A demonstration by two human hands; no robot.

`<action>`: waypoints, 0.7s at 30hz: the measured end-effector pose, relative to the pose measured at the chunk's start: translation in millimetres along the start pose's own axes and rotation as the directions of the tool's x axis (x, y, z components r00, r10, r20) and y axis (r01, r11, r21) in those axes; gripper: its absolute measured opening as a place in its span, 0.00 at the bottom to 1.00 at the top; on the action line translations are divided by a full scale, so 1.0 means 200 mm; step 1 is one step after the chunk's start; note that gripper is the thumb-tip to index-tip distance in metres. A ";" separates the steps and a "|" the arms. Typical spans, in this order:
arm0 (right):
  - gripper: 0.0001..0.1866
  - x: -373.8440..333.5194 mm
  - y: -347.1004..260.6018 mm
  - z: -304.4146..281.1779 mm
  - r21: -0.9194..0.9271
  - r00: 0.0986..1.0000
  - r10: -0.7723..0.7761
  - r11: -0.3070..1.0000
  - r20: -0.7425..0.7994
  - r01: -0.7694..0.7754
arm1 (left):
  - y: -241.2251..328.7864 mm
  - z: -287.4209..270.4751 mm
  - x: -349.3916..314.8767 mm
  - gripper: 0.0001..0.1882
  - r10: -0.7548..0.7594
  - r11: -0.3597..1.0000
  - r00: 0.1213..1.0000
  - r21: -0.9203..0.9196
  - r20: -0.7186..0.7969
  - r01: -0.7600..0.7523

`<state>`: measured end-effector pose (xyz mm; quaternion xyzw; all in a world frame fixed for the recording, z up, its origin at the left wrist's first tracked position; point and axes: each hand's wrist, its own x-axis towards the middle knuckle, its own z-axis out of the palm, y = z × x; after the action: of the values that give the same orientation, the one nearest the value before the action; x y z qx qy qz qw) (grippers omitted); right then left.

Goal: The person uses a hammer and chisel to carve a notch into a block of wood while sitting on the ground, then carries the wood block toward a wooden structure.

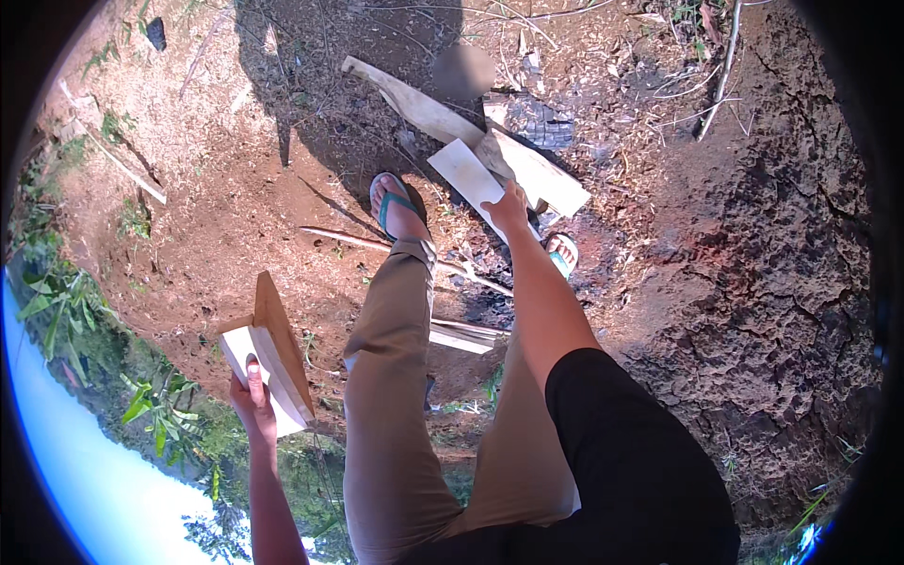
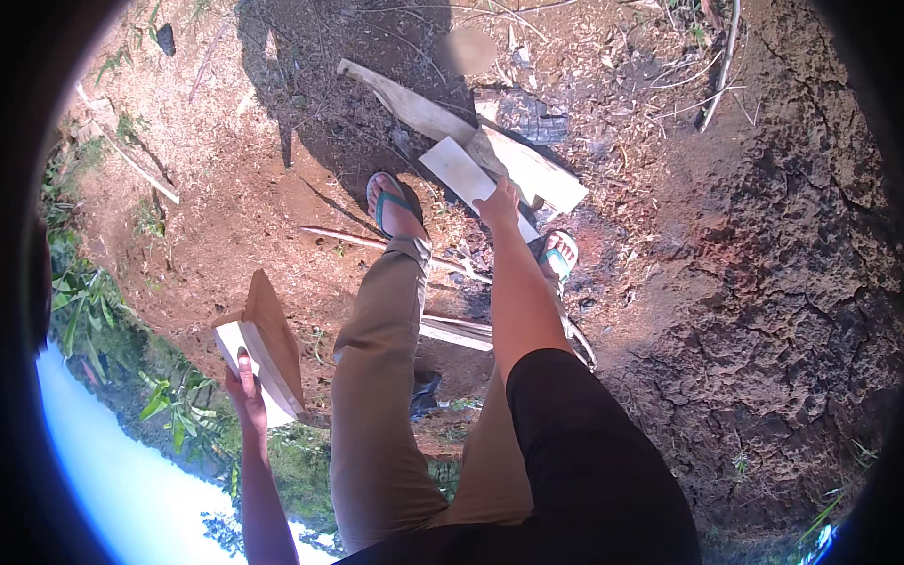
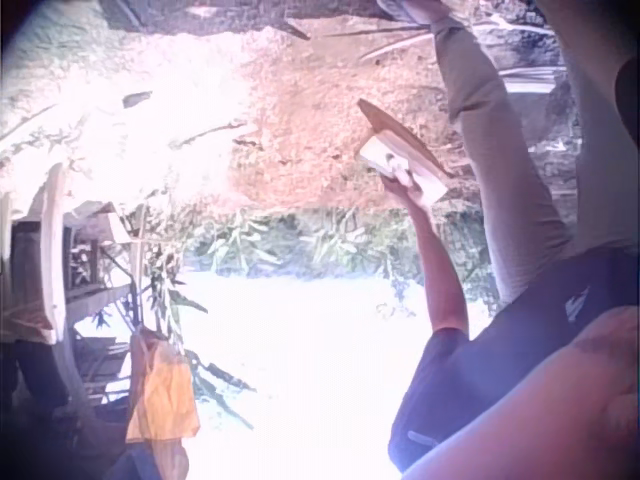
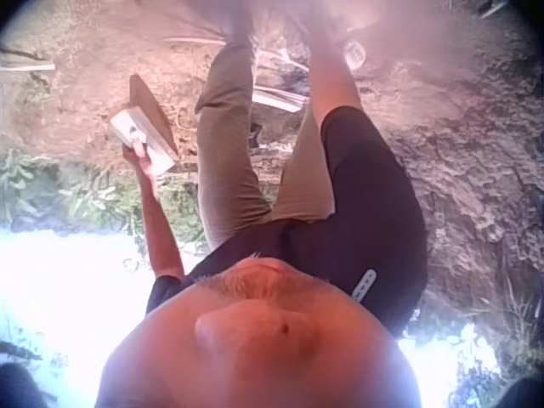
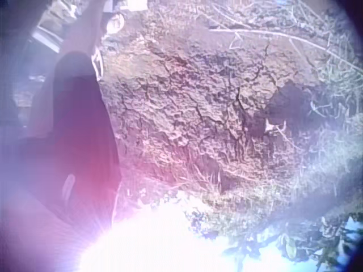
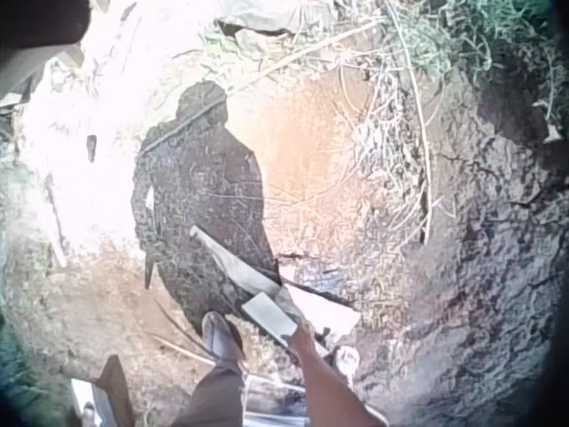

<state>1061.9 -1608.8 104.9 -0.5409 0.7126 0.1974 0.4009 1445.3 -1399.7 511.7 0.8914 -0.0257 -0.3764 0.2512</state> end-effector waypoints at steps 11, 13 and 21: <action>0.28 -0.03 0.01 0.18 -0.227 0.950 -0.184 0.966 -0.253 0.126 | -0.02 0.37 0.23 0.27 0.066 0.964 0.994 0.250 0.084 -0.086; 0.26 0.02 0.05 0.17 -0.208 0.941 -0.264 0.953 -0.211 0.220 | -0.02 0.41 0.23 0.28 0.098 0.968 0.991 0.223 0.093 -0.117; 0.15 -0.19 0.14 0.20 0.050 0.916 -0.384 0.919 -0.116 0.391 | -0.03 0.47 0.12 0.26 0.114 0.976 0.991 0.178 0.066 -0.125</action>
<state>1054.3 -1548.1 107.7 -0.6660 0.6179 0.0596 0.4137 1397.9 -1440.4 436.8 0.8966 -0.1204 -0.3813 0.1903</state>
